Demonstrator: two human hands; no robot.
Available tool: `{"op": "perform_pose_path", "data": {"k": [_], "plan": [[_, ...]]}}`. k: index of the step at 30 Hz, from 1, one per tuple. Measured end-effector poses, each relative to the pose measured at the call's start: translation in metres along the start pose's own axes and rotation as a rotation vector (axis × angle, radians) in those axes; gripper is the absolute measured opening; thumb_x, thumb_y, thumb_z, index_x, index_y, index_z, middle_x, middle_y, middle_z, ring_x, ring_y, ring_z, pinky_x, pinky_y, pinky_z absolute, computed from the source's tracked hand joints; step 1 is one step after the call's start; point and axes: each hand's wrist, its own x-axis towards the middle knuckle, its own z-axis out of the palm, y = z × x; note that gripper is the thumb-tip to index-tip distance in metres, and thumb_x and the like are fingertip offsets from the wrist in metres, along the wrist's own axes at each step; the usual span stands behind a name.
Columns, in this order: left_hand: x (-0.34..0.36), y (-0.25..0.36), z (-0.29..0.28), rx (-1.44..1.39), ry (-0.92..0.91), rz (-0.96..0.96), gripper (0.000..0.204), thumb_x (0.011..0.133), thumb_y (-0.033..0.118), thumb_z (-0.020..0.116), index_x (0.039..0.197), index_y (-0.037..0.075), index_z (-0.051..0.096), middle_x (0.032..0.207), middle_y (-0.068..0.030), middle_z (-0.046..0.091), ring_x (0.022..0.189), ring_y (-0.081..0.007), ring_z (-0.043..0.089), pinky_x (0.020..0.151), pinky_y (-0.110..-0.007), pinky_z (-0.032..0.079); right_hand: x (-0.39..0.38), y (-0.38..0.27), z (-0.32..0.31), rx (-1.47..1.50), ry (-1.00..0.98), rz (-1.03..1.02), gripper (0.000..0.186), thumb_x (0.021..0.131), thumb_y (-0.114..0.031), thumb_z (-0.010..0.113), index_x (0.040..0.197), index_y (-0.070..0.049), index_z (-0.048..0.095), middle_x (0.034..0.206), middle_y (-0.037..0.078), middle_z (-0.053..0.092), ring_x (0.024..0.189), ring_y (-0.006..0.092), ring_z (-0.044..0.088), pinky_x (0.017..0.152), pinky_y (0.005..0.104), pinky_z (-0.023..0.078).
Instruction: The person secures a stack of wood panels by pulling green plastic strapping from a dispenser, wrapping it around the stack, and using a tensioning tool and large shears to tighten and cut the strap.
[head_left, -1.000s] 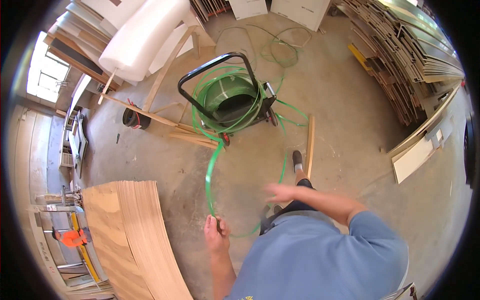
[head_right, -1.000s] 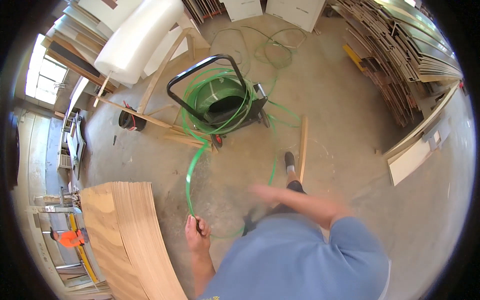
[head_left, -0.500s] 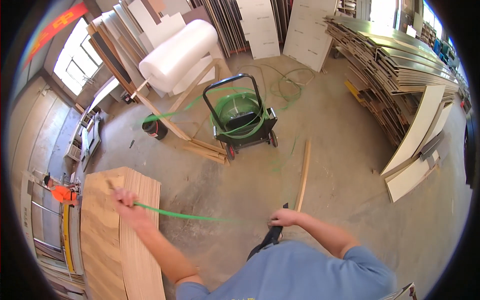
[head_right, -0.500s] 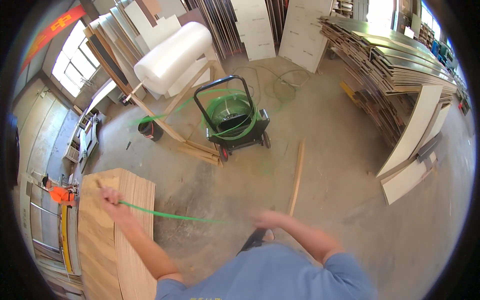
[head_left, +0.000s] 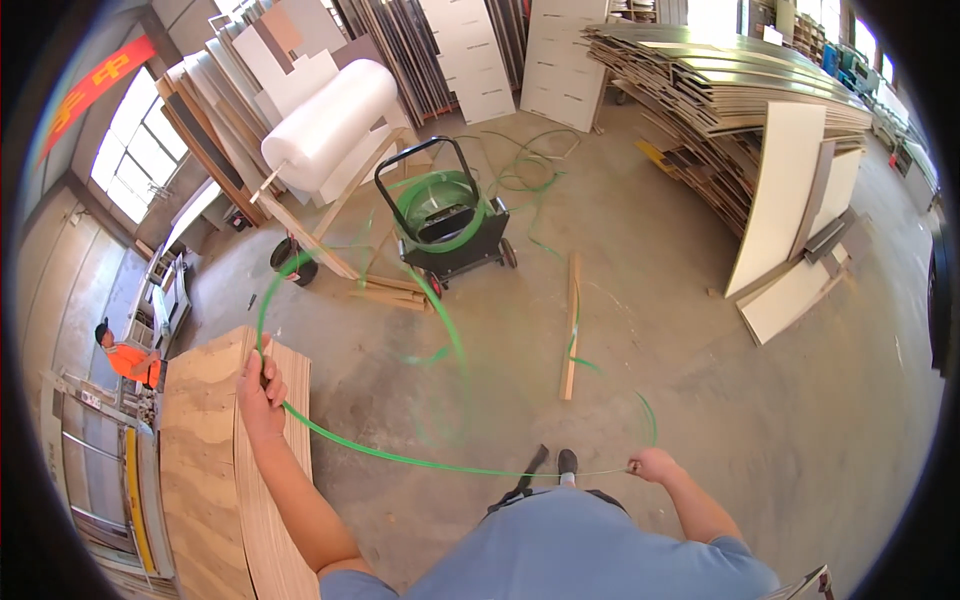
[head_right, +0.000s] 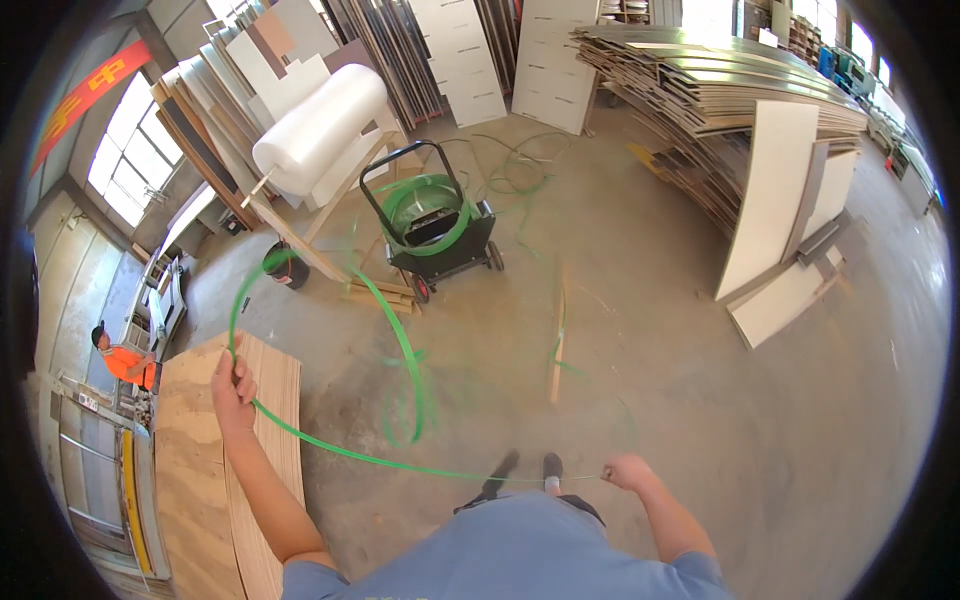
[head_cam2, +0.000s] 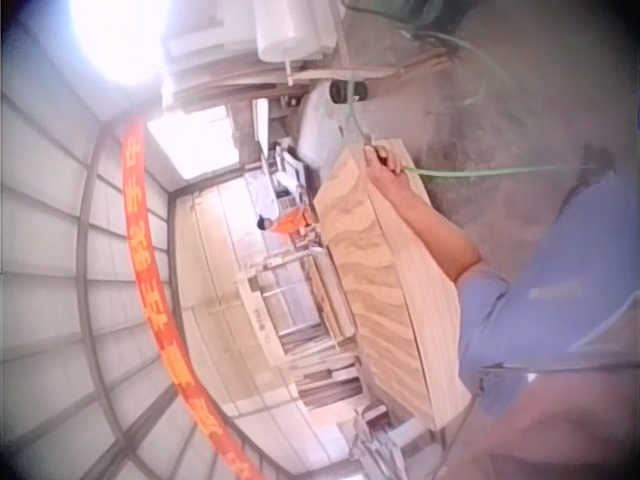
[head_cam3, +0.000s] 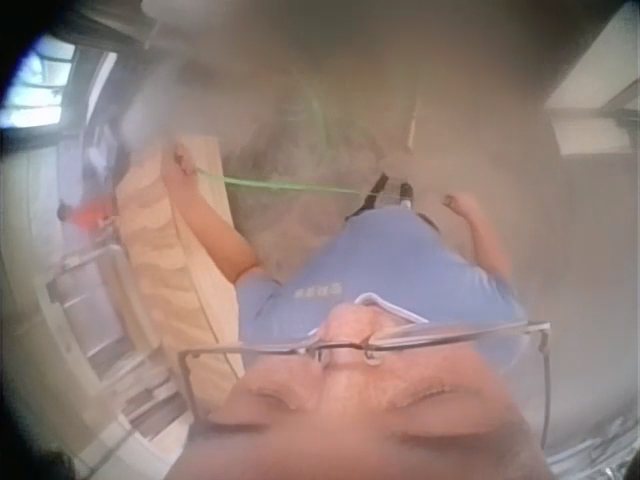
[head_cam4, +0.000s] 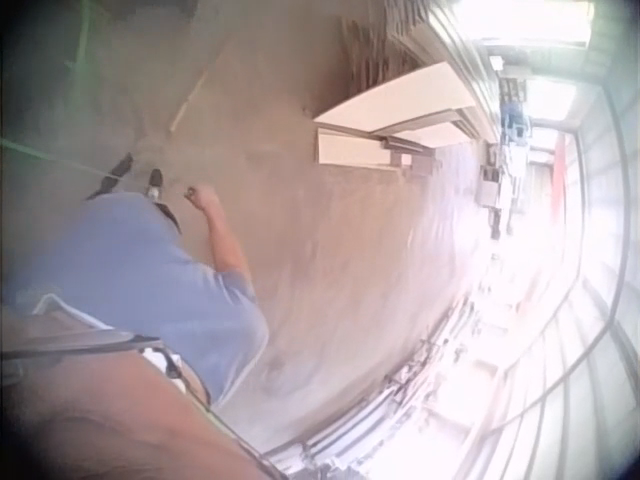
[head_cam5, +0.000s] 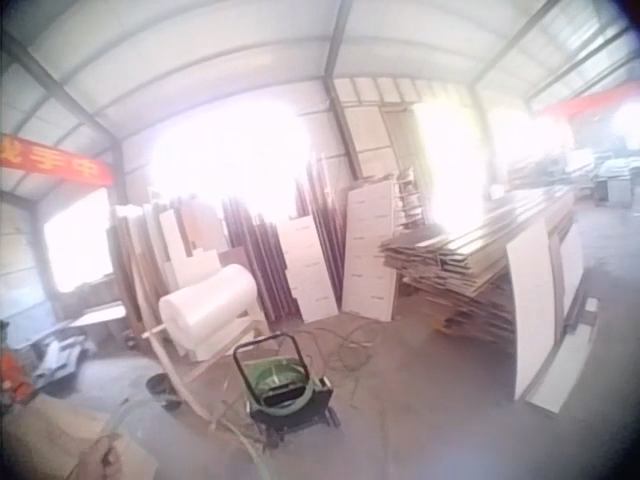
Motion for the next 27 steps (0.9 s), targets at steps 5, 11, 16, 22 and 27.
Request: {"op": "perform_pose_path", "data": {"k": [5, 11, 16, 22, 27], "plan": [[-0.058, -0.095, -0.169, -0.037, 0.36, -0.211, 0.027, 0.1, 0.019, 0.05, 0.12, 0.004, 0.06, 0.071, 0.0039, 0.045, 0.047, -0.0032, 0.033, 0.037, -0.02, 0.024, -0.174, 0.09, 0.121, -0.233, -0.08, 0.139, 0.03, 0.086, -0.038, 0.056, 0.095, -0.013, 0.069, 0.095, 0.011, 0.071, 0.088, 0.0348, 0.066, 0.076, 0.0465, 0.054], [-0.175, -0.188, -0.314, -0.081, 0.657, -0.356, 0.018, 0.099, 0.018, 0.051, 0.107, 0.005, 0.061, 0.068, 0.0032, 0.047, 0.045, -0.0041, 0.034, 0.035, -0.021, 0.026, -0.641, 0.068, 0.244, -0.331, -0.316, 0.667, 0.033, 0.086, -0.029, 0.056, 0.114, -0.016, 0.067, 0.125, 0.013, 0.062, 0.118, 0.03, 0.056, 0.104, 0.044, 0.042], [-0.276, -0.22, -0.397, -0.197, 0.769, -0.394, 0.016, 0.097, 0.023, 0.056, 0.088, 0.01, 0.061, 0.065, 0.004, 0.048, 0.045, -0.005, 0.037, 0.034, -0.021, 0.029, -0.857, -0.002, 0.327, -0.093, -0.575, 1.088, 0.033, 0.085, -0.032, 0.06, 0.11, -0.013, 0.069, 0.117, 0.016, 0.065, 0.111, 0.0318, 0.06, 0.098, 0.0432, 0.046], [-0.335, -0.214, -0.316, -0.038, 0.672, -0.575, 0.015, 0.096, 0.027, 0.06, 0.096, 0.013, 0.063, 0.067, 0.0066, 0.051, 0.045, -0.0025, 0.035, 0.035, -0.018, 0.027, -0.879, 0.012, 0.44, 0.075, -0.468, 1.202, 0.035, 0.084, -0.036, 0.064, 0.106, -0.01, 0.072, 0.107, 0.018, 0.068, 0.103, 0.0339, 0.064, 0.09, 0.0424, 0.05], [-0.403, -0.208, -0.233, 1.462, 0.263, -0.158, 0.064, 0.09, 0.024, 0.065, 0.14, -0.007, 0.038, 0.138, -0.0242, 0.047, 0.124, -0.0347, 0.049, 0.105, -0.044, 0.038, -0.705, 0.094, 0.439, 0.123, 0.182, 0.953, 0.036, 0.08, -0.034, 0.069, 0.1, -0.005, 0.071, 0.092, 0.022, 0.069, 0.089, 0.0408, 0.065, 0.078, 0.0484, 0.052]]}}
